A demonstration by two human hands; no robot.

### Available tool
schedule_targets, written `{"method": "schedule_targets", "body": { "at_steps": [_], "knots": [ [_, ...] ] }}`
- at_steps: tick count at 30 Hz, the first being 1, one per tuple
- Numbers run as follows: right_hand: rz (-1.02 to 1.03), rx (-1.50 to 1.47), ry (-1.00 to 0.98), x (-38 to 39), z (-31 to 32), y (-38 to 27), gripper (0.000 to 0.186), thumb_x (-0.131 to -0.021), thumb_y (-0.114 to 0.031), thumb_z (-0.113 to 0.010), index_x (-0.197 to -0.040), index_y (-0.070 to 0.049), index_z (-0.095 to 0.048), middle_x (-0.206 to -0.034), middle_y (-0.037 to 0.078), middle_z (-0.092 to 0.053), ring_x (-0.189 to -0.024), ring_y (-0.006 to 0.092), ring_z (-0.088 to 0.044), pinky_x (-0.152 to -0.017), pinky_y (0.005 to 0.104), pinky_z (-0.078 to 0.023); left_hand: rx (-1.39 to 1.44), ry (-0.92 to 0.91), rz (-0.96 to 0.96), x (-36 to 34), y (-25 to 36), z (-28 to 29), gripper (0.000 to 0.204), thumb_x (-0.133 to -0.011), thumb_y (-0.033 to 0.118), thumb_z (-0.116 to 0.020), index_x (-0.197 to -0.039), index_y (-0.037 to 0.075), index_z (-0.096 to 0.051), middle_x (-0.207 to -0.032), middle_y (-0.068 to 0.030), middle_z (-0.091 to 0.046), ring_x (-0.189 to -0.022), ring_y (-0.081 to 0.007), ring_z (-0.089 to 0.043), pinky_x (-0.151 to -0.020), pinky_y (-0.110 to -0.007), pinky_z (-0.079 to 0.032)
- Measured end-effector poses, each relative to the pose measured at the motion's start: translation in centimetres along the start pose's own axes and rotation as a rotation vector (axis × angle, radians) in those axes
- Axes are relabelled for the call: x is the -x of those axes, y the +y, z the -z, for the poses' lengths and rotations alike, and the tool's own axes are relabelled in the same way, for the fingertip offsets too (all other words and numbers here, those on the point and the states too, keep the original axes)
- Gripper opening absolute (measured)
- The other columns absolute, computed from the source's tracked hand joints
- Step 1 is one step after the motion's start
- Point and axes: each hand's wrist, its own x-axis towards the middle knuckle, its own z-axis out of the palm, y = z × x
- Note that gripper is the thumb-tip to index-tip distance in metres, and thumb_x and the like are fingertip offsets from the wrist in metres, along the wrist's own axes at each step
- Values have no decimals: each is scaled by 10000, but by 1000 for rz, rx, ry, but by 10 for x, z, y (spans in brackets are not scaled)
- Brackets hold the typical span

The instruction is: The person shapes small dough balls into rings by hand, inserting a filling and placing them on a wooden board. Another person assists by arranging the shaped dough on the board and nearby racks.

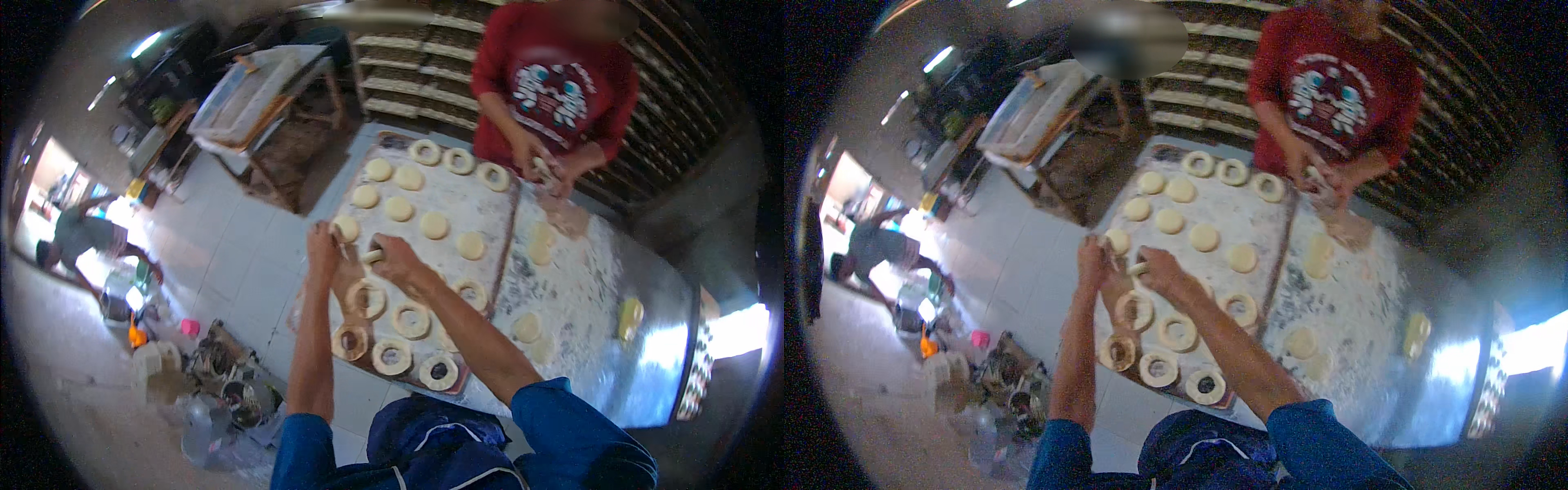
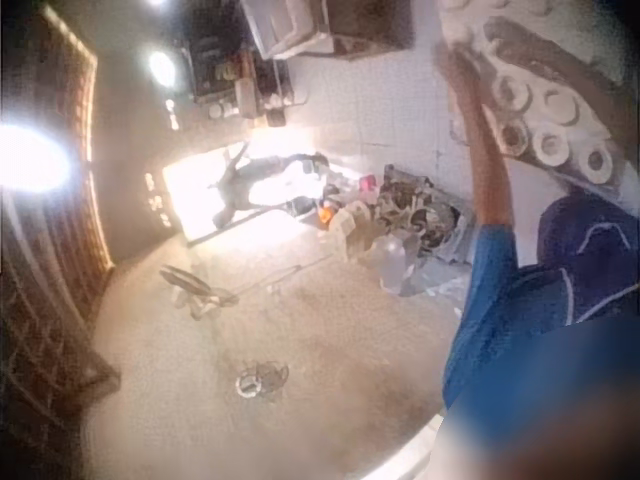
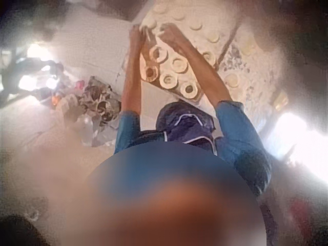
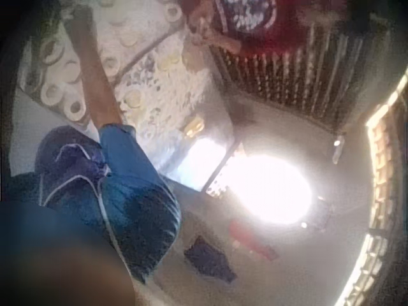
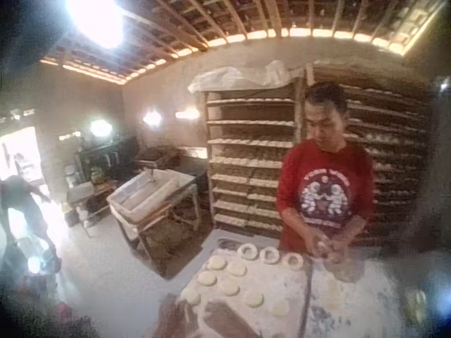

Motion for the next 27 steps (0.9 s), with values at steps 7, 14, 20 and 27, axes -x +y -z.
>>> {"method": "schedule_targets", "body": {
  "at_steps": [7,14,20,27],
  "knots": [
    [-141,-91,343,192,123,49,381,-796,-258,-767,-1080,-30,-654,-956,141,-690,-827,191,-651,-756,349,-513,-132,-394,-41,-47,-21,-26,242,-696,158,-751,-877,50,-633,-841,-148,-636,-866,-358,-610,-752,-461,-481],
    [-635,497,492,325,208,144,403,-695,-263,-745,-1046,-99,-633,-938,184,-660,-935,351,-644,-799,480,-498,566,-296,-26,-12,173,7,348,-761,82,-726,-1005,28,-485,-860,-206,-611,-820,-392,-623,-683,-455,-470],
    [-475,462,639,360,212,147,336,-685,-160,-791,-928,-60,-582,-787,126,-668,-700,297,-646,-641,414,-513,718,-230,-260,71,389,-22,451,-780,187,-771,-1118,42,-511,-1006,-139,-621,-953,-284,-616,-798,-401,-502],
    [-443,-428,745,401,207,99,268,-740,-2,-727,-958,3,-572,-811,70,-659,-741,120,-623,-641,280,-509,1226,-758,145,137,483,-7,349,-879,185,-702,-1175,22,-617,-987,-121,-686,-932,-220,-661,-828,-339,-522]
  ]
}}
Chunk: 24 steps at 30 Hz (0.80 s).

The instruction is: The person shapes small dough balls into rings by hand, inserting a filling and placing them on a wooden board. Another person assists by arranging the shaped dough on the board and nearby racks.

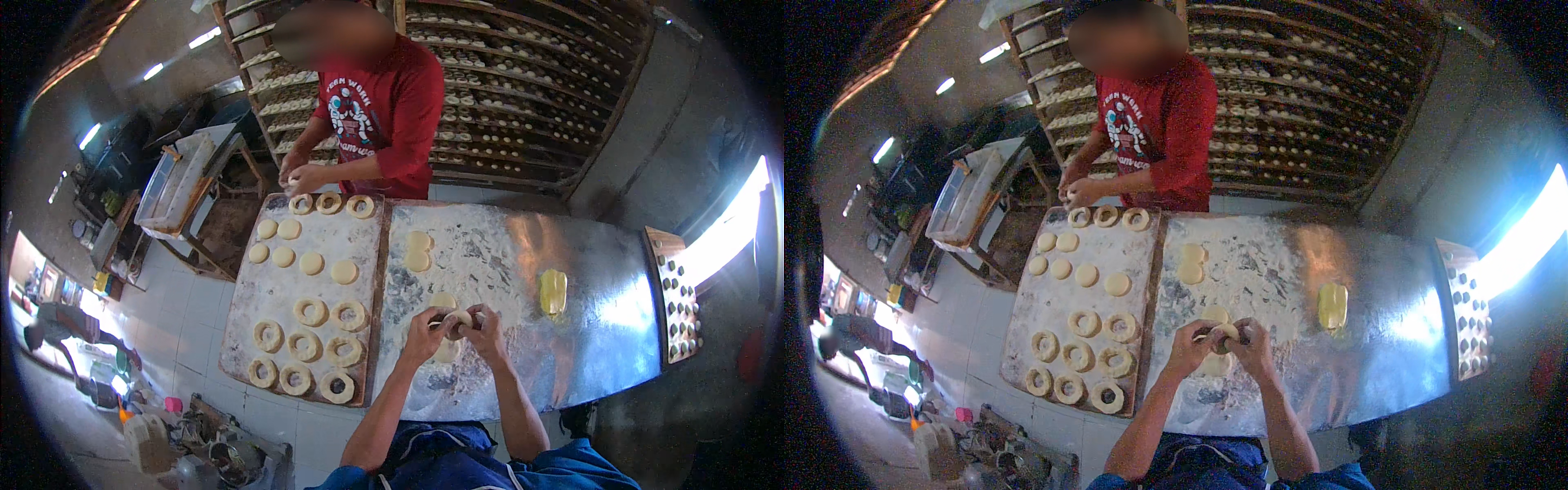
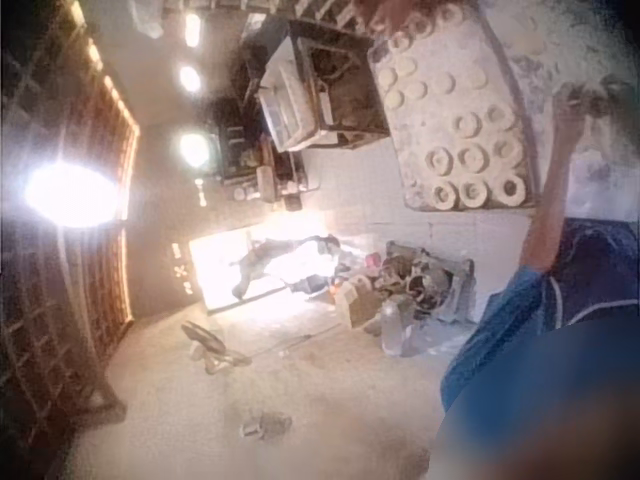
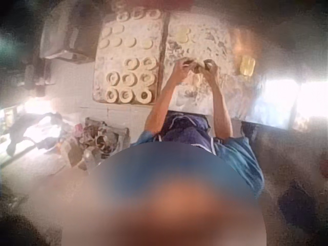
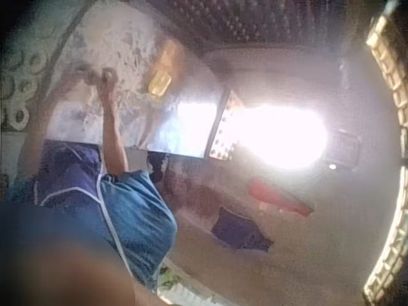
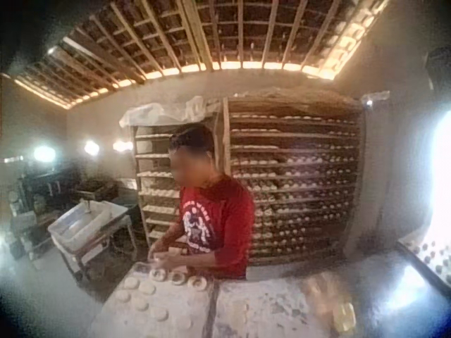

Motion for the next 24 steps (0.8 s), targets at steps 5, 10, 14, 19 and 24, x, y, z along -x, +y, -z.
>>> {"method": "schedule_targets", "body": {
  "at_steps": [5,10,14,19,24],
  "knots": [
    [59,-88,-56,12,11,-7,401,-735,10,-704,-1084,12,-507,-887,160,-675,-789,183,-664,-675,293,-544,20,34,-33,19,5,-33,326,-896,186,-687,-1160,6,-619,-987,-93,-684,-883,-167,-650,-781,-318,-532],
    [79,-62,-131,21,22,-15,515,-737,-20,-699,-1182,7,-441,-922,172,-664,-773,192,-657,-666,306,-546,-7,117,185,24,-5,-49,312,-906,140,-663,-1177,2,-593,-1040,-106,-667,-959,-176,-636,-827,-326,-523],
    [21,-371,-521,18,34,-15,568,-774,-138,-672,-1258,20,-422,-928,154,-647,-733,178,-629,-650,293,-527,723,129,274,32,-16,-57,361,-902,82,-643,-1243,28,-538,-1136,-104,-632,-1004,-194,-627,-807,-327,-538],
    [-242,-269,-313,6,28,22,428,-884,-210,-556,-1236,25,-488,-914,115,-626,-728,178,-600,-628,299,-505,634,-20,87,49,-34,-50,379,-855,29,-607,-1218,78,-508,-1094,-73,-615,-961,-154,-618,-744,-271,-509],
    [-129,-312,-179,9,2,60,535,-1003,-414,-363,-1063,54,-616,-989,158,-624,-850,258,-603,-794,385,-482,686,304,190,41,-42,-43,141,-883,140,-499,-1010,84,-524,-892,-46,-619,-773,-158,-612,-617,-323,-464]
  ]
}}
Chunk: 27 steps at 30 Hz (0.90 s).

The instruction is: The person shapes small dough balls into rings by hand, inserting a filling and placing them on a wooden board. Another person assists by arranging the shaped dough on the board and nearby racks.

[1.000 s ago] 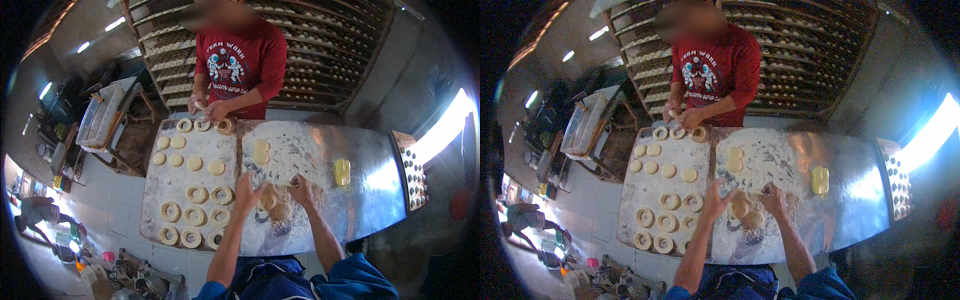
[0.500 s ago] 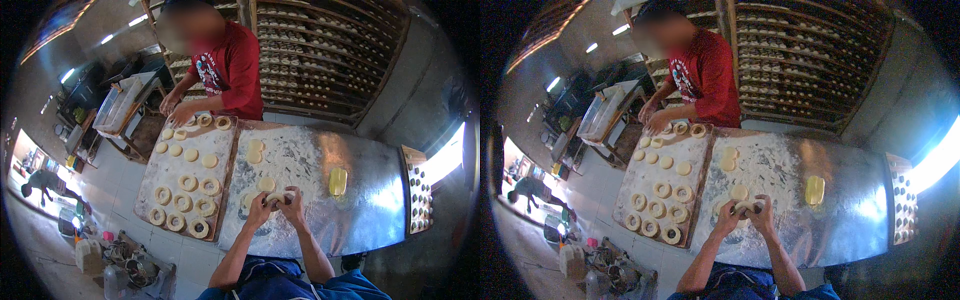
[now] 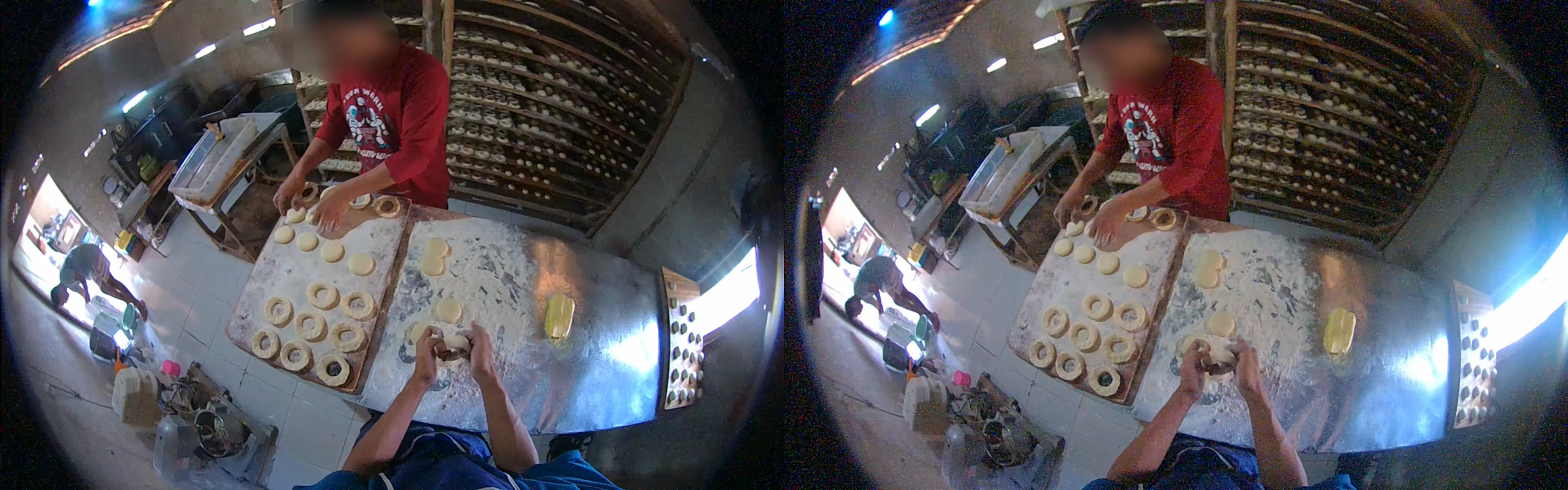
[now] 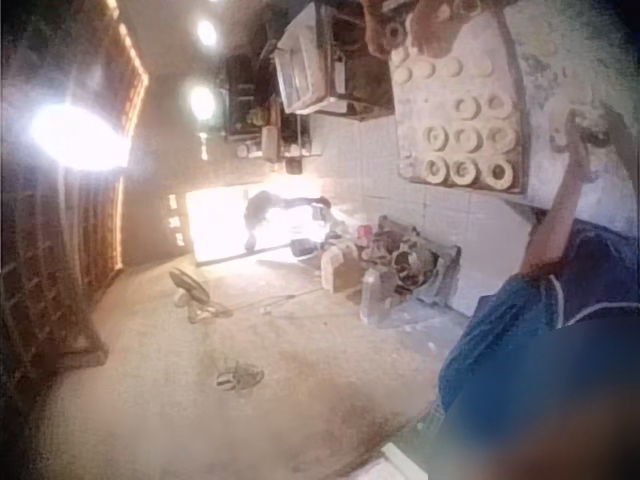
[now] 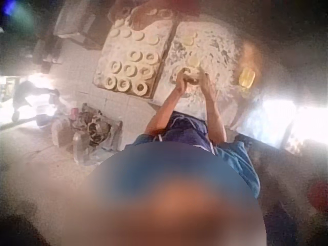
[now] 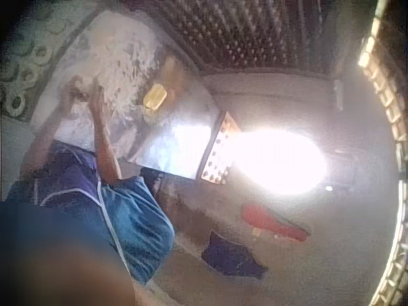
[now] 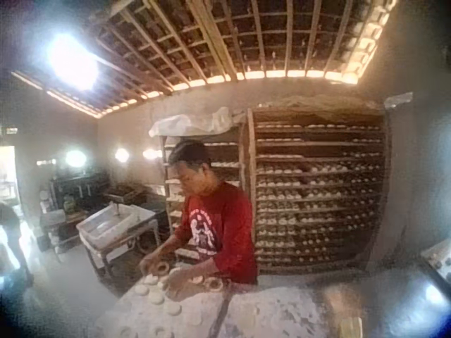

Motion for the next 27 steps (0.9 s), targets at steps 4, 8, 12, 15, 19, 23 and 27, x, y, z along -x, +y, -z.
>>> {"method": "schedule_targets", "body": {
  "at_steps": [4,8,12,15,19,23,27],
  "knots": [
    [-20,374,19,2,-13,-8,608,-1008,-497,-327,-1143,33,-593,-1008,242,-615,-968,312,-598,-869,421,-460,-741,86,-389,3,18,-3,229,-961,270,-441,-963,50,-505,-700,-122,-577,-649,-255,-594,-582,-400,-446],
    [509,989,-18,3,-53,-23,469,-1044,-333,-273,-1193,70,-462,-1083,273,-536,-999,429,-540,-884,456,-432,-667,199,-197,11,36,0,431,-974,419,-426,-965,-3,-511,-829,-176,-581,-775,-279,-594,-715,-376,-481],
    [590,771,-61,7,-89,-33,434,-1056,-294,-223,-1162,61,-449,-1064,247,-489,-990,432,-506,-908,439,-414,19,153,11,6,41,22,362,-984,377,-403,-886,32,-456,-752,-158,-586,-655,-247,-612,-556,-397,-459],
    [328,666,-121,4,-114,-33,462,-1058,-353,-208,-1120,31,-457,-1039,208,-459,-949,364,-491,-904,415,-408,-977,110,-467,4,43,45,380,-987,404,-388,-881,49,-468,-759,-96,-609,-659,-196,-626,-526,-382,-464],
    [293,643,-87,3,-135,-32,437,-1030,-338,-328,-1296,7,-368,-1085,251,-499,-984,402,-529,-891,465,-433,-85,174,-170,7,53,62,383,-975,343,-398,-807,6,-468,-717,-153,-591,-583,-238,-606,-503,-421,-449],
    [280,596,-305,-2,-148,-30,504,-985,-167,-469,-1418,29,-300,-1175,310,-478,-1071,479,-508,-931,510,-434,-565,210,-312,2,70,80,368,-955,320,-436,-687,73,-482,-715,-55,-555,-580,-172,-538,-499,-357,-424],
    [471,794,-269,-11,-172,-27,562,-1017,-443,-319,-1330,24,-351,-1148,270,-512,-1070,410,-520,-919,479,-418,40,294,-110,-6,74,99,282,-893,265,-508,-703,59,-478,-670,-80,-507,-589,-187,-531,-520,-386,-412]
  ]
}}
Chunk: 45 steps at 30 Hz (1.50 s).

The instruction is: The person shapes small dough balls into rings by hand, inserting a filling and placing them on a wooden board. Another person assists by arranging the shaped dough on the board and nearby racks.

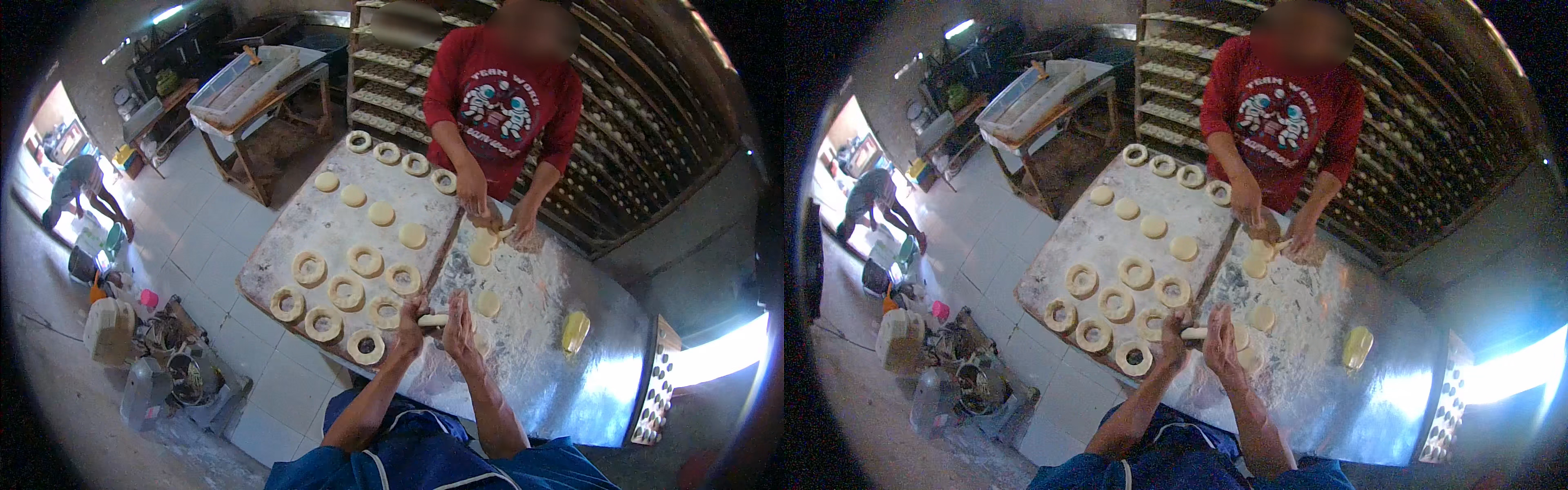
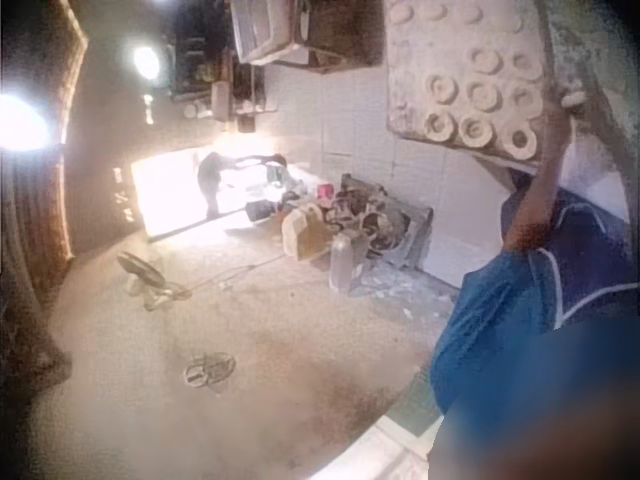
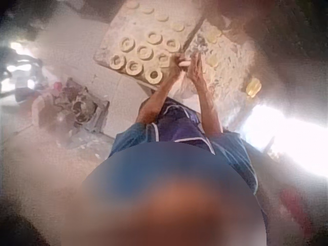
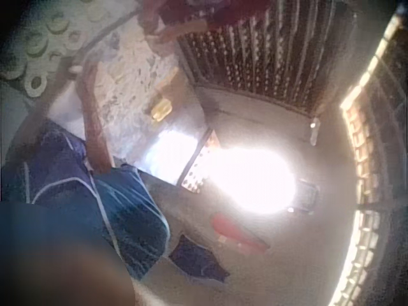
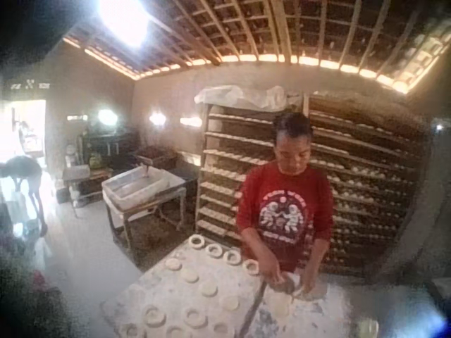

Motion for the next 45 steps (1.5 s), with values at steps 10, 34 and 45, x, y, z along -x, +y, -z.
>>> {"method": "schedule_targets", "body": {
  "at_steps": [10,34,45],
  "knots": [
    [-50,-230,36,-42,-31,-47,513,-1016,-488,-272,-1179,-26,-424,-791,138,-531,-701,272,-546,-642,420,-432,-988,-112,-570,-26,37,41,249,-968,302,-450,-791,131,-488,-707,33,-493,-618,-111,-494,-563,-261,-414],
    [49,-166,-126,-125,-88,-103,678,-987,-616,-186,-1273,-38,-396,-703,41,-466,-607,142,-417,-587,325,-354,-666,-123,-510,-96,108,110,390,-988,380,-389,-761,64,-419,-629,-62,-411,-590,-196,-485,-574,-403,-386],
    [-34,-174,-195,-177,-127,-108,468,-1006,-427,-392,-1271,-44,-348,-843,138,-605,-649,222,-543,-622,398,-447,-849,-3,-605,-116,153,130,286,-929,250,-405,-799,-3,-432,-647,-179,-441,-621,-351,-525,-561,-423,-385]
  ]
}}
